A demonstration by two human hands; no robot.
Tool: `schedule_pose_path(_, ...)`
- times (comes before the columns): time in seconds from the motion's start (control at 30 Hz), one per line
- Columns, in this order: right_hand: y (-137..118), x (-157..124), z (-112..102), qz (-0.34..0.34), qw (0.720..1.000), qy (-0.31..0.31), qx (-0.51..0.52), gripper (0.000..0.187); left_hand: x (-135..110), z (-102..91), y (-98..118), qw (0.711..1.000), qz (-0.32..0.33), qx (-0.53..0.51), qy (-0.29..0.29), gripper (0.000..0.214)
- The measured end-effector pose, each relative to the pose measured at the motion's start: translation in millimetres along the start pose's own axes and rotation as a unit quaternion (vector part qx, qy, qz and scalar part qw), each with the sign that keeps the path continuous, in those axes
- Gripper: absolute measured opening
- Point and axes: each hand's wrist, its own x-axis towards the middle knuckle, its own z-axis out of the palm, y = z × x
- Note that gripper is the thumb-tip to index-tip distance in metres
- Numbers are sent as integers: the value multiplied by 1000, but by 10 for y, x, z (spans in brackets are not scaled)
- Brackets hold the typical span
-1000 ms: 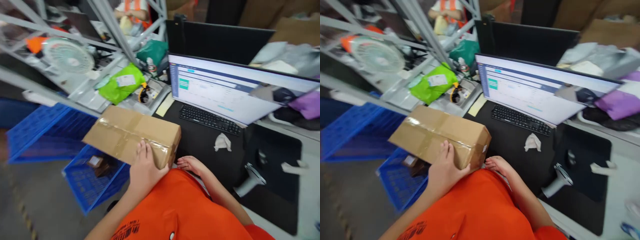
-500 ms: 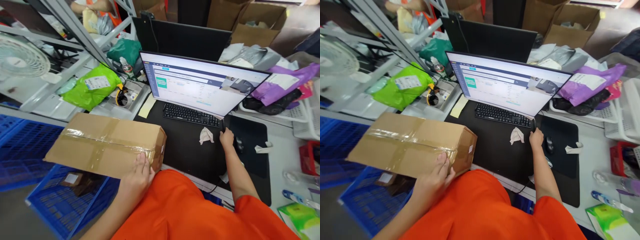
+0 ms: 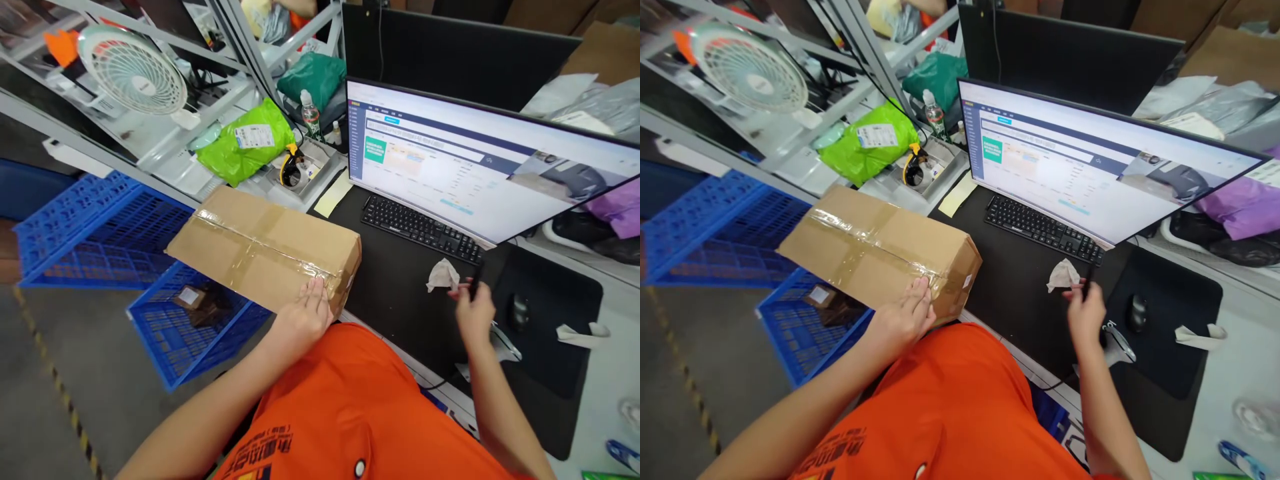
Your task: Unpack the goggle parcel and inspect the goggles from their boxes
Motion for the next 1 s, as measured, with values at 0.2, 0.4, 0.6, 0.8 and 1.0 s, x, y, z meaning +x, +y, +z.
schedule_pose_path(0.2, -1096, -672, 164, -427, 889, -158, 35, 44, 34, -81, 9, 999, 10, 31, -29, 31)
schedule_pose_path(0.4, -1375, -390, 140, -580, 800, -151, -20, 41, 41, -106, 51, 998, 15, 48, -23, 29)
schedule_pose_path(0.6, -1593, -117, 57, -641, 761, -73, -73, 42, -27, -80, 32, 999, -11, 16, -35, 30)
schedule_pose_path(0.8, -1800, 492, -189, -545, 832, -32, -102, 40, -100, -67, 21, 1000, -13, 0, -3, 28)
schedule_pose_path(1.0, -1799, 638, -266, -499, 857, -42, -125, 41, -128, -14, 44, 997, -37, -3, 69, 22)
